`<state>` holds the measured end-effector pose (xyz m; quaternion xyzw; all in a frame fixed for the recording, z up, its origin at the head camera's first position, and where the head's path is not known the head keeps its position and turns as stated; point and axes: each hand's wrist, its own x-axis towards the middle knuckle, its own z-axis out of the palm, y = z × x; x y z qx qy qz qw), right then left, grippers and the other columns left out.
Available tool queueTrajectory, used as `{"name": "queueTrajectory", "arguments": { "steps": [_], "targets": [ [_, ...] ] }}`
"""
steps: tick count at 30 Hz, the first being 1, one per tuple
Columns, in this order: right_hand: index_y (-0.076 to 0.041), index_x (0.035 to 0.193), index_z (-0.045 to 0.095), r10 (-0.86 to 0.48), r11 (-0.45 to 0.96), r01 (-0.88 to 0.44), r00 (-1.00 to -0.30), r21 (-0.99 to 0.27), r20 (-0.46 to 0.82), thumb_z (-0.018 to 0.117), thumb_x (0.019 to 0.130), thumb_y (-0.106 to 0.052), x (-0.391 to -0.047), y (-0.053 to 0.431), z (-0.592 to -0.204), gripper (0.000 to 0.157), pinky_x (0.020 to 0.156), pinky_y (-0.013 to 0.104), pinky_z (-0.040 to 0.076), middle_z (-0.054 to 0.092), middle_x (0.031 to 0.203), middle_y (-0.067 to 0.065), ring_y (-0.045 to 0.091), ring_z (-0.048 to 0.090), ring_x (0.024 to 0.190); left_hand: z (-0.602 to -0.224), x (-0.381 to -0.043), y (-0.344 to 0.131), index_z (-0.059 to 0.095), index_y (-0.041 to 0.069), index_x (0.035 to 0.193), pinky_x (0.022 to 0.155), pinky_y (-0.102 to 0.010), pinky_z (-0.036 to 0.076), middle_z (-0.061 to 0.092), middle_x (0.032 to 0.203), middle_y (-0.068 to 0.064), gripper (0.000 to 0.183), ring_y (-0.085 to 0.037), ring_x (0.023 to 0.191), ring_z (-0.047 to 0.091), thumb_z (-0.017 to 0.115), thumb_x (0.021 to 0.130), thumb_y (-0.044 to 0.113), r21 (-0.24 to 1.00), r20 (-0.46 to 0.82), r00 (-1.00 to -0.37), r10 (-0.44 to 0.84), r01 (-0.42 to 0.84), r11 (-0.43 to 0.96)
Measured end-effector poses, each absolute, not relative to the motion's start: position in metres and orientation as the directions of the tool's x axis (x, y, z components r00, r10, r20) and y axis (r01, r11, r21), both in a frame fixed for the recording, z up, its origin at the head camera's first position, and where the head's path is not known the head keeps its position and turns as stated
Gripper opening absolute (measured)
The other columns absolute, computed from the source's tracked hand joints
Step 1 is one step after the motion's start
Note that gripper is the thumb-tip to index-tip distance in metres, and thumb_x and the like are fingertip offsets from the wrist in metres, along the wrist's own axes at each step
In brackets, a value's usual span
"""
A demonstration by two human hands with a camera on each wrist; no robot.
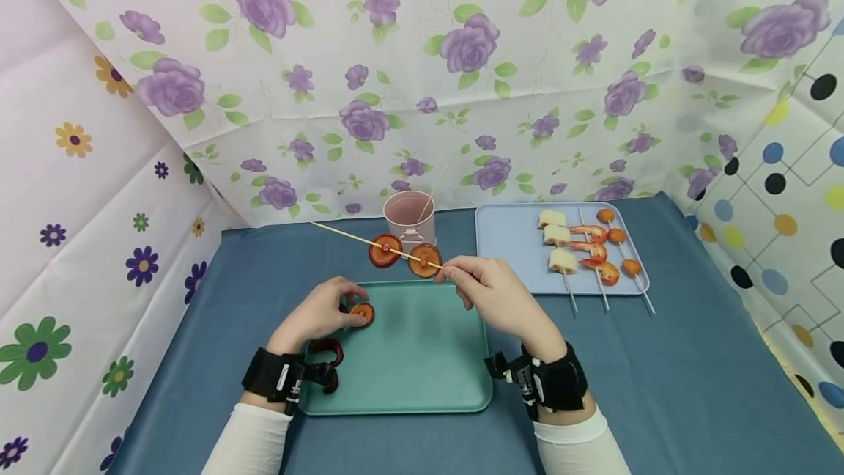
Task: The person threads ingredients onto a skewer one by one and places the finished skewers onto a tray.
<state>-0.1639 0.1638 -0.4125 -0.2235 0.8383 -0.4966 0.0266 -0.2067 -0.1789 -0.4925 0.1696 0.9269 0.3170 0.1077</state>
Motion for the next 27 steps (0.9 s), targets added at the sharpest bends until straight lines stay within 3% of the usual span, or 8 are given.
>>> {"name": "queueTrajectory", "arguments": {
  "steps": [9, 21, 27],
  "targets": [
    [-0.018, 0.114, 0.078, -0.408, 0.408, -0.343, -0.897, -0.846, 0.167, 0.049, 0.117, -0.027, -0.1632, 0.1628, -0.4127, 0.031, 0.051, 0.034, 0.04, 0.057, 0.067, 0.0, 0.031, 0.053, 0.057, -0.4922, -0.2044, -0.174, 0.08, 0.009, 0.115, 0.084, -0.044, 0.05, 0.064, 0.106, -0.003, 0.029, -0.021, 0.091, 0.056, 0.091, 0.089, 0.017, 0.61, -0.114, -0.924, 0.366, 0.226, 0.76],
    [-0.017, 0.115, 0.078, -0.406, 0.404, -0.338, -0.899, -0.85, 0.164, 0.05, 0.117, -0.026, -0.1639, 0.1639, -0.4105, 0.03, 0.051, 0.034, 0.039, 0.057, 0.068, 0.0, 0.02, 0.05, 0.055, -0.4955, -0.2067, -0.1751, 0.081, 0.011, 0.105, 0.079, -0.04, 0.05, 0.064, 0.097, 0.0, 0.023, -0.017, 0.085, 0.056, 0.093, 0.087, 0.02, 0.619, -0.087, -0.919, 0.384, 0.252, 0.744],
    [-0.018, 0.114, 0.079, -0.405, 0.403, -0.328, -0.901, -0.854, 0.155, 0.05, 0.117, -0.028, -0.1636, 0.1633, -0.4119, 0.031, 0.052, 0.034, 0.039, 0.057, 0.067, 0.001, 0.022, 0.051, 0.055, -0.489, -0.2071, -0.1745, 0.077, 0.012, 0.114, 0.075, -0.038, 0.049, 0.068, 0.102, 0.001, 0.027, -0.017, 0.081, 0.058, 0.088, 0.093, 0.025, 0.665, -0.053, -0.927, 0.37, 0.244, 0.706]
  ]
}}
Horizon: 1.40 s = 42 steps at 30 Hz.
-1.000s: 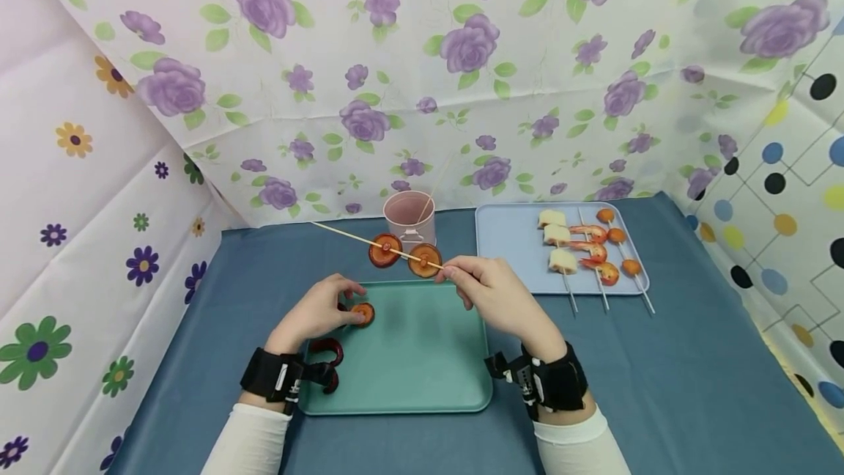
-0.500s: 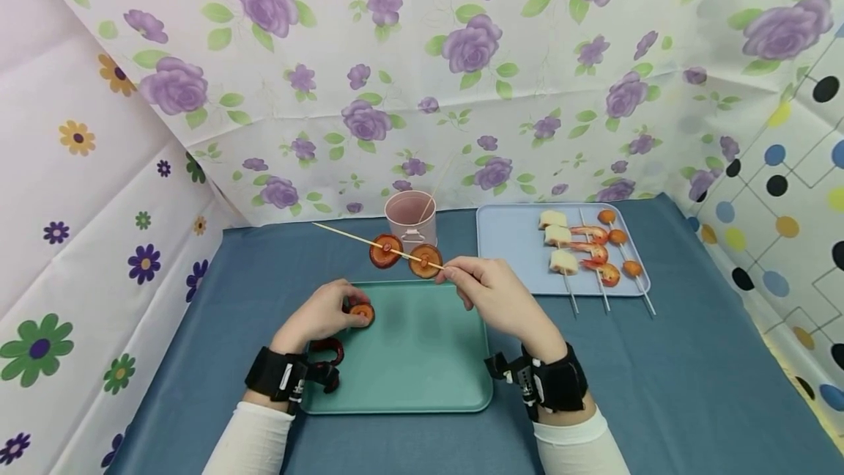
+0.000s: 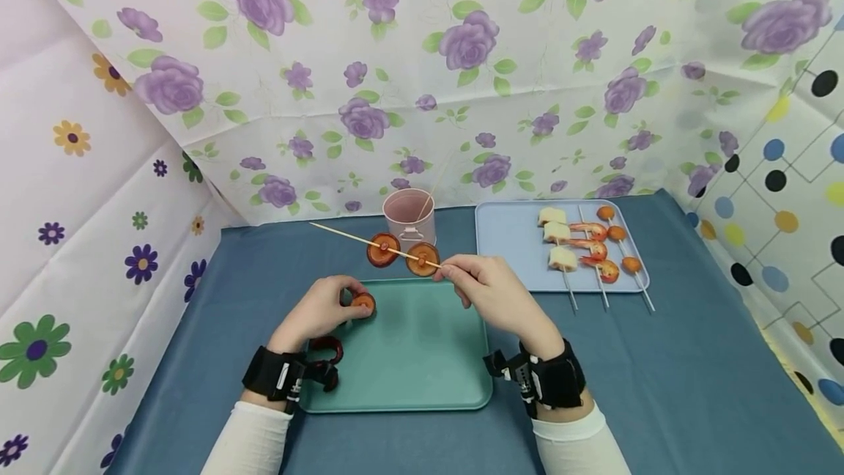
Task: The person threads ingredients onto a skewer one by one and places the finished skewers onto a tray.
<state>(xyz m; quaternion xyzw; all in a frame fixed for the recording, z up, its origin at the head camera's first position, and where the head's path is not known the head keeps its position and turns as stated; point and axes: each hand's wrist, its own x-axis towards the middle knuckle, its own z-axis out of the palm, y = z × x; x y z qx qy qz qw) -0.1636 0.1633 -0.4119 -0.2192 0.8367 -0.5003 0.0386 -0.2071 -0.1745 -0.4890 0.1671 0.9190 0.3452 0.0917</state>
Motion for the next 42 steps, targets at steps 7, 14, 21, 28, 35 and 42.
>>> {"name": "queueTrajectory", "arguments": {
  "steps": [7, 14, 21, 28, 35, 42],
  "targets": [
    [-0.019, 0.114, 0.078, -0.396, 0.416, -0.312, -0.908, -0.854, 0.139, 0.049, 0.117, -0.031, -0.164, 0.162, -0.411, 0.031, 0.051, 0.034, 0.039, 0.058, 0.069, 0.003, 0.03, 0.053, 0.057, -0.476, -0.21, -0.174, 0.055, 0.009, 0.134, 0.066, -0.035, 0.041, 0.065, 0.092, -0.007, 0.037, -0.021, 0.069, 0.052, 0.07, 0.108, 0.03, 0.802, 0.043, -0.939, 0.342, 0.236, 0.548],
    [-0.016, 0.116, 0.078, -0.384, 0.41, -0.308, -0.912, -0.858, 0.144, 0.049, 0.117, -0.03, -0.166, 0.164, -0.412, 0.032, 0.053, 0.034, 0.039, 0.058, 0.07, 0.003, 0.026, 0.053, 0.059, -0.454, -0.215, -0.169, 0.046, 0.009, 0.141, 0.059, -0.031, 0.036, 0.053, 0.087, -0.006, 0.036, -0.022, 0.063, 0.044, 0.061, 0.113, 0.026, 0.977, 0.126, -0.969, 0.21, 0.158, 0.142],
    [-0.017, 0.115, 0.078, -0.359, 0.405, -0.293, -0.922, -0.866, 0.144, 0.049, 0.117, -0.03, -0.164, 0.166, -0.412, 0.032, 0.054, 0.034, 0.041, 0.058, 0.071, 0.005, 0.024, 0.053, 0.06, -0.422, -0.213, -0.157, 0.051, 0.014, 0.143, 0.061, -0.033, 0.022, 0.035, 0.087, -0.001, 0.037, -0.013, 0.059, 0.031, 0.053, 0.115, 0.038, 0.916, 0.167, -0.985, 0.043, 0.139, -0.376],
    [-0.013, 0.116, 0.078, -0.37, 0.408, -0.303, -0.917, -0.861, 0.148, 0.049, 0.117, -0.03, -0.165, 0.167, -0.412, 0.034, 0.053, 0.035, 0.04, 0.058, 0.071, 0.004, 0.024, 0.054, 0.06, -0.415, -0.206, -0.154, 0.059, 0.017, 0.136, 0.064, -0.033, 0.017, 0.026, 0.092, -0.003, 0.042, -0.018, 0.064, 0.021, 0.023, 0.12, 0.032, 0.796, 0.097, -0.995, 0.025, 0.062, -0.602],
    [-0.016, 0.114, 0.079, -0.383, 0.416, -0.307, -0.913, -0.856, 0.142, 0.05, 0.117, -0.028, -0.164, 0.169, -0.414, 0.031, 0.052, 0.035, 0.039, 0.057, 0.07, 0.003, 0.024, 0.051, 0.058, -0.422, -0.205, -0.156, 0.052, 0.011, 0.147, 0.063, -0.032, 0.016, 0.027, 0.092, -0.002, 0.043, -0.016, 0.062, 0.023, 0.023, 0.118, 0.025, 0.798, 0.145, -0.989, -0.033, 0.137, -0.587],
    [-0.015, 0.114, 0.079, -0.401, 0.413, -0.322, -0.904, -0.852, 0.147, 0.051, 0.117, -0.027, -0.164, 0.167, -0.414, 0.031, 0.051, 0.033, 0.039, 0.058, 0.07, 0.002, 0.022, 0.054, 0.059, -0.424, -0.206, -0.154, 0.056, 0.012, 0.149, 0.063, -0.034, 0.016, 0.031, 0.087, -0.001, 0.046, -0.015, 0.059, 0.027, 0.025, 0.119, 0.028, 0.811, 0.181, -0.983, -0.038, 0.171, -0.559]
  ]
}}
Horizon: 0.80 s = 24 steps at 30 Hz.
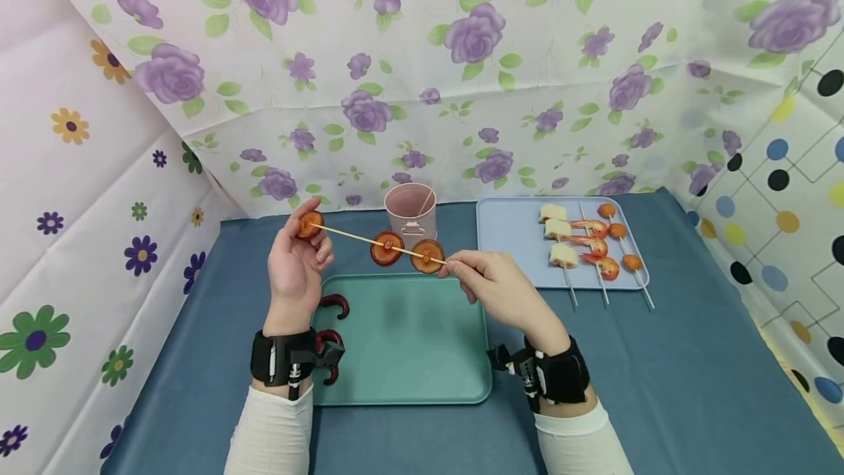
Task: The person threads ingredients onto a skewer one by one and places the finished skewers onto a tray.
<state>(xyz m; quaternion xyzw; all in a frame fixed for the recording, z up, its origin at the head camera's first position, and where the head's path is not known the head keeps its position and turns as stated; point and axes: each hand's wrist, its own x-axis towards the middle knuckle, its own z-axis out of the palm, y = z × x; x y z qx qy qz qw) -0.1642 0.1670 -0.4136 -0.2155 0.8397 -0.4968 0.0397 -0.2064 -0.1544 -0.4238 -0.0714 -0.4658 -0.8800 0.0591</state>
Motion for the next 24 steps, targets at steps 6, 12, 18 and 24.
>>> {"name": "queueTrajectory", "arguments": {
  "steps": [6, 12, 18, 24],
  "targets": [
    [-0.016, 0.113, 0.079, -0.426, 0.424, -0.332, -0.894, -0.843, 0.138, 0.05, 0.117, -0.026, -0.1642, 0.1669, -0.415, 0.03, 0.051, 0.033, 0.04, 0.057, 0.068, 0.001, 0.024, 0.053, 0.057, -0.4234, -0.2044, -0.152, 0.057, 0.011, 0.15, 0.062, -0.035, 0.018, 0.039, 0.084, -0.001, 0.048, -0.014, 0.056, 0.031, 0.024, 0.118, 0.024, 0.837, 0.205, -0.975, -0.085, 0.22, -0.502],
    [-0.018, 0.113, 0.079, -0.413, 0.431, -0.303, -0.904, -0.85, 0.113, 0.05, 0.117, -0.028, -0.1646, 0.1692, -0.4151, 0.03, 0.054, 0.033, 0.041, 0.057, 0.069, 0.002, 0.022, 0.053, 0.059, -0.422, -0.2052, -0.1511, 0.054, 0.008, 0.155, 0.061, -0.034, 0.024, 0.048, 0.09, 0.0, 0.048, -0.014, 0.057, 0.035, 0.026, 0.118, 0.022, 0.875, 0.255, -0.959, -0.121, 0.282, -0.393],
    [-0.017, 0.112, 0.079, -0.427, 0.428, -0.327, -0.895, -0.843, 0.131, 0.051, 0.116, -0.025, -0.164, 0.1697, -0.4171, 0.029, 0.054, 0.033, 0.041, 0.056, 0.066, 0.001, 0.021, 0.052, 0.057, -0.4246, -0.2024, -0.1508, 0.051, 0.012, 0.16, 0.06, -0.03, 0.029, 0.049, 0.088, -0.001, 0.048, -0.016, 0.059, 0.038, 0.031, 0.117, 0.024, 0.918, 0.281, -0.951, -0.13, 0.305, -0.252],
    [-0.015, 0.113, 0.079, -0.417, 0.422, -0.325, -0.899, -0.846, 0.137, 0.051, 0.117, -0.026, -0.1633, 0.1694, -0.415, 0.031, 0.053, 0.034, 0.04, 0.055, 0.066, 0.001, 0.024, 0.05, 0.055, -0.4257, -0.2034, -0.1458, 0.049, 0.011, 0.161, 0.061, -0.032, 0.027, 0.048, 0.089, -0.002, 0.053, -0.017, 0.061, 0.038, 0.034, 0.111, 0.017, 0.913, 0.311, -0.947, -0.083, 0.322, -0.252]
  ]
}}
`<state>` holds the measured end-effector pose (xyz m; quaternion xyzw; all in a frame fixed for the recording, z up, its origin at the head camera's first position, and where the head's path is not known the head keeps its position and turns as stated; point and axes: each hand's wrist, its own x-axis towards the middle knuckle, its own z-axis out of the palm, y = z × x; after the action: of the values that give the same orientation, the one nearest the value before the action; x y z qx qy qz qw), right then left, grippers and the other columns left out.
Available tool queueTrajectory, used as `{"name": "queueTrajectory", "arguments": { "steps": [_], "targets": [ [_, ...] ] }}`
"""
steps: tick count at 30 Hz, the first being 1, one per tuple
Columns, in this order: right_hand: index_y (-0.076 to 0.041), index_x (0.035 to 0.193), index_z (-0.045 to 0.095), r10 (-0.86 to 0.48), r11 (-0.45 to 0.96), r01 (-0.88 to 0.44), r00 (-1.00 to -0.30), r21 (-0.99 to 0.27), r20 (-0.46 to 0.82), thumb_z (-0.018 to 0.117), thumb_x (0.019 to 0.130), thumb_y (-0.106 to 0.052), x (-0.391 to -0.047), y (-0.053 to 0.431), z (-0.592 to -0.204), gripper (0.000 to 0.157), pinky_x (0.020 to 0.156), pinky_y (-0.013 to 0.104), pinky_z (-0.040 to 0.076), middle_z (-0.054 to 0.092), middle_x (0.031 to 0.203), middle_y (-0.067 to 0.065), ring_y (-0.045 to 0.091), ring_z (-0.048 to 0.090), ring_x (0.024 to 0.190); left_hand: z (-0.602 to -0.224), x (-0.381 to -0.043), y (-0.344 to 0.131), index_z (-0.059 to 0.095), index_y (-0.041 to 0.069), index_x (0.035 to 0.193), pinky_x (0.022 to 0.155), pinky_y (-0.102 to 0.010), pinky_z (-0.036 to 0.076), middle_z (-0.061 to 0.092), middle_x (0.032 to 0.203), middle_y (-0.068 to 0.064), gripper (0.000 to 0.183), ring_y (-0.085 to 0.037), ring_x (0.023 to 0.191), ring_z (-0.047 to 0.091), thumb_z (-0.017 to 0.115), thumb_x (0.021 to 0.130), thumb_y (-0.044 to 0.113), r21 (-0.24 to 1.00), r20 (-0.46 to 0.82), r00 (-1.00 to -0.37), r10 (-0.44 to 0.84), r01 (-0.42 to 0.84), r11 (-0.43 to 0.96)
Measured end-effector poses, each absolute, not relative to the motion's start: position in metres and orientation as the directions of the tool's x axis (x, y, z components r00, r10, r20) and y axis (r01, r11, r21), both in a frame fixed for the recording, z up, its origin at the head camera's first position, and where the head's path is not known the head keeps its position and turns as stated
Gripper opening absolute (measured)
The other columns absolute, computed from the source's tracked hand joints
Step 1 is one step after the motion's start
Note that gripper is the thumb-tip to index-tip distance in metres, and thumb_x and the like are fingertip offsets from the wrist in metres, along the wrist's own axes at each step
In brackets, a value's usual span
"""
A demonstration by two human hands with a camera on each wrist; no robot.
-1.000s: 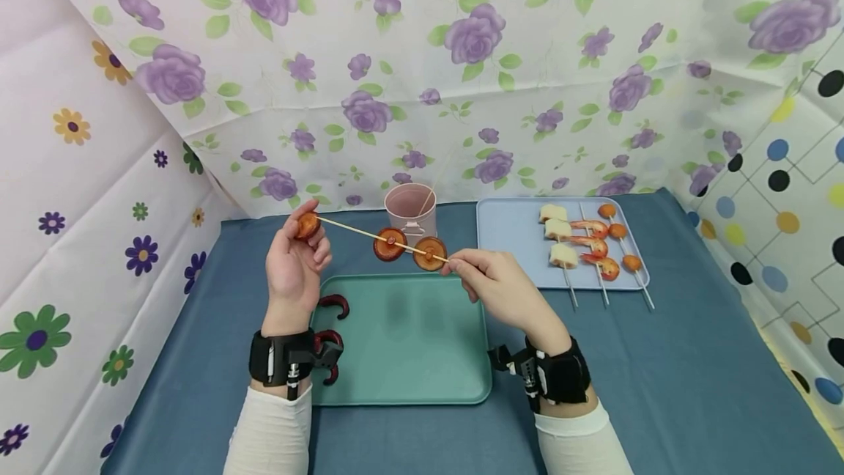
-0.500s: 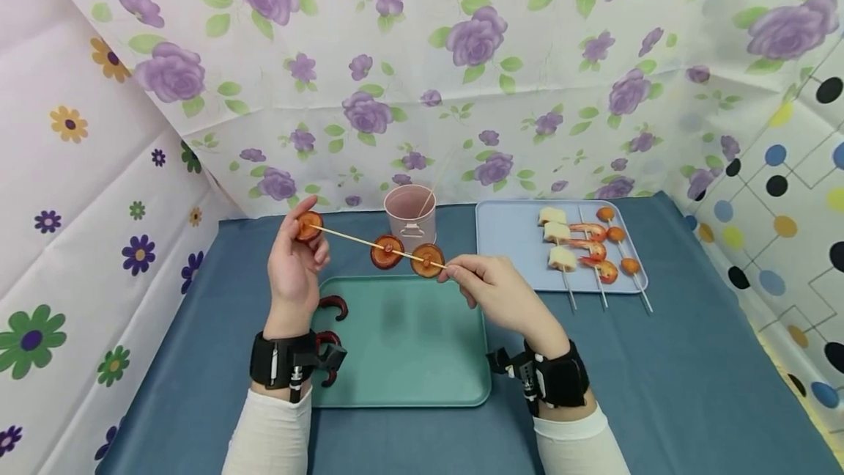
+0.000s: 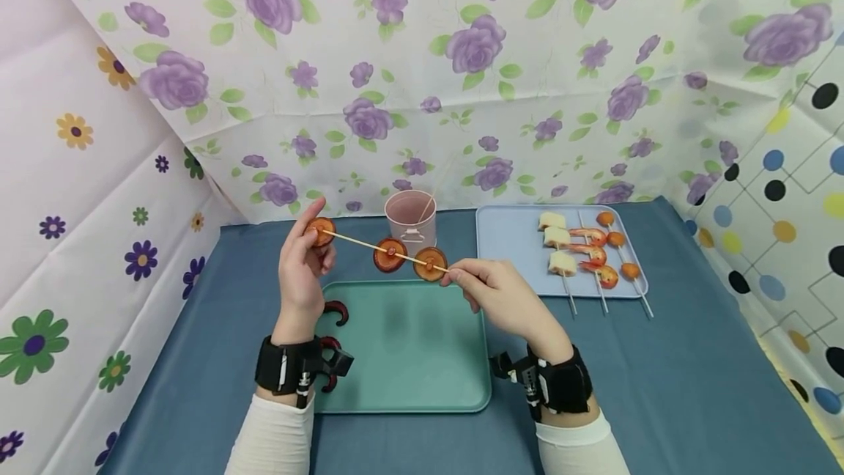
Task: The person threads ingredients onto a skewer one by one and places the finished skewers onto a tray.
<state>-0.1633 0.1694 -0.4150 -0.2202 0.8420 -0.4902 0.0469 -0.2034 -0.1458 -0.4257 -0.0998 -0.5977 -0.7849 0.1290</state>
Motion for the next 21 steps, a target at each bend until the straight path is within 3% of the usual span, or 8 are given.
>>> {"name": "queueTrajectory", "arguments": {
  "steps": [7, 21],
  "targets": [
    [-0.012, 0.114, 0.079, -0.426, 0.403, -0.347, -0.89, -0.847, 0.162, 0.051, 0.117, -0.024, -0.163, 0.164, -0.414, 0.031, 0.052, 0.032, 0.041, 0.055, 0.065, -0.001, 0.025, 0.052, 0.055, -0.425, -0.202, -0.136, 0.049, 0.007, 0.159, 0.062, -0.033, 0.03, 0.048, 0.09, -0.003, 0.053, -0.017, 0.062, 0.04, 0.034, 0.109, 0.012, 0.925, 0.305, -0.952, -0.034, 0.305, -0.225],
    [-0.009, 0.116, 0.078, -0.389, 0.407, -0.344, -0.904, -0.846, 0.18, 0.052, 0.116, -0.024, -0.163, 0.16, -0.417, 0.03, 0.051, 0.032, 0.039, 0.056, 0.067, 0.001, 0.02, 0.052, 0.056, -0.427, -0.2, -0.131, 0.049, 0.014, 0.16, 0.061, -0.035, 0.031, 0.05, 0.088, -0.008, 0.051, -0.021, 0.063, 0.04, 0.04, 0.11, 0.015, 0.934, 0.323, -0.946, 0.011, 0.317, -0.166]
  ]
}}
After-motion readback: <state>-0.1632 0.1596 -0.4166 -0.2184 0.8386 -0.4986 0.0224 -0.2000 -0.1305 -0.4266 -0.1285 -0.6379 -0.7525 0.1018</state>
